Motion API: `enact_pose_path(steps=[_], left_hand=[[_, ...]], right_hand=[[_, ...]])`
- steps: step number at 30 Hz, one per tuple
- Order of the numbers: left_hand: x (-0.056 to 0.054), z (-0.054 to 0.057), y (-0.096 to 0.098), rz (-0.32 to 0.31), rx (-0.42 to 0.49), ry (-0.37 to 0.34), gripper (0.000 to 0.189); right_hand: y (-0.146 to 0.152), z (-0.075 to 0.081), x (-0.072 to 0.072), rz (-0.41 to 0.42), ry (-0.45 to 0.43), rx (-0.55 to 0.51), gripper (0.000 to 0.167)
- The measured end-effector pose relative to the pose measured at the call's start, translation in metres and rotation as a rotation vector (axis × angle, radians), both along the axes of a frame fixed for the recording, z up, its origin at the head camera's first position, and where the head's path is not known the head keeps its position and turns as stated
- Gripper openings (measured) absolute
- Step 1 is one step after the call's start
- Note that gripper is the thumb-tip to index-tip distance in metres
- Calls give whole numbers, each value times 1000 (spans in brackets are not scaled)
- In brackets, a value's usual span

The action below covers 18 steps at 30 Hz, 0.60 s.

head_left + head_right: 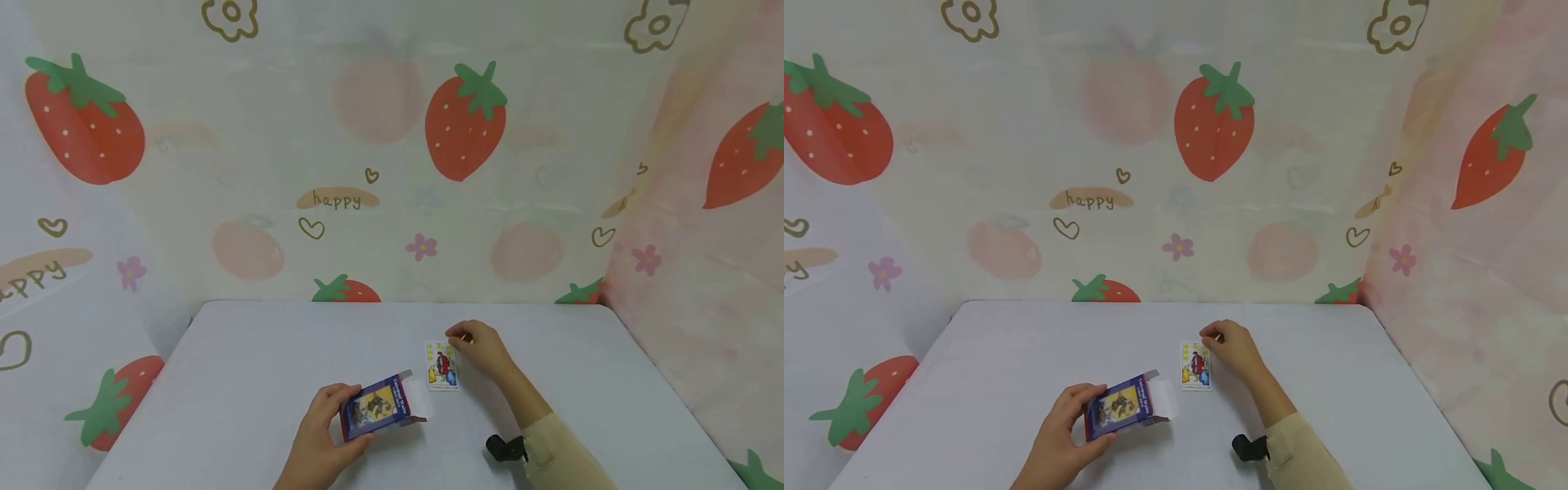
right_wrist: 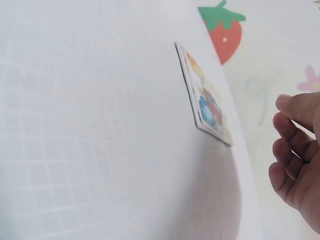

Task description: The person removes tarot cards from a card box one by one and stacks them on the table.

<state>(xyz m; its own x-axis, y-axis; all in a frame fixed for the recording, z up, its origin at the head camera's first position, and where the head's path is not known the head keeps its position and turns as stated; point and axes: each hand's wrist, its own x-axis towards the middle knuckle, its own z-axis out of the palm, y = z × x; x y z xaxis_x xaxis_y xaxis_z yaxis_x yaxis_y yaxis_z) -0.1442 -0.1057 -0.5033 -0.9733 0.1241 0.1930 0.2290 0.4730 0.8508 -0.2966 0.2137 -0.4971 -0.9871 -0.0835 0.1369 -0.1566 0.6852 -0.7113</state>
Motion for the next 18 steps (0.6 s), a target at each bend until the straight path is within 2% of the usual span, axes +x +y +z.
enact_pose_path(steps=[7,18], left_hand=[[0,0,0,2,6,0,70],[-1,-2,1,6,8,6,70]], right_hand=[[-2,9,21,2,17,-10,14],[-6,17,46,-27,10,-57,10]])
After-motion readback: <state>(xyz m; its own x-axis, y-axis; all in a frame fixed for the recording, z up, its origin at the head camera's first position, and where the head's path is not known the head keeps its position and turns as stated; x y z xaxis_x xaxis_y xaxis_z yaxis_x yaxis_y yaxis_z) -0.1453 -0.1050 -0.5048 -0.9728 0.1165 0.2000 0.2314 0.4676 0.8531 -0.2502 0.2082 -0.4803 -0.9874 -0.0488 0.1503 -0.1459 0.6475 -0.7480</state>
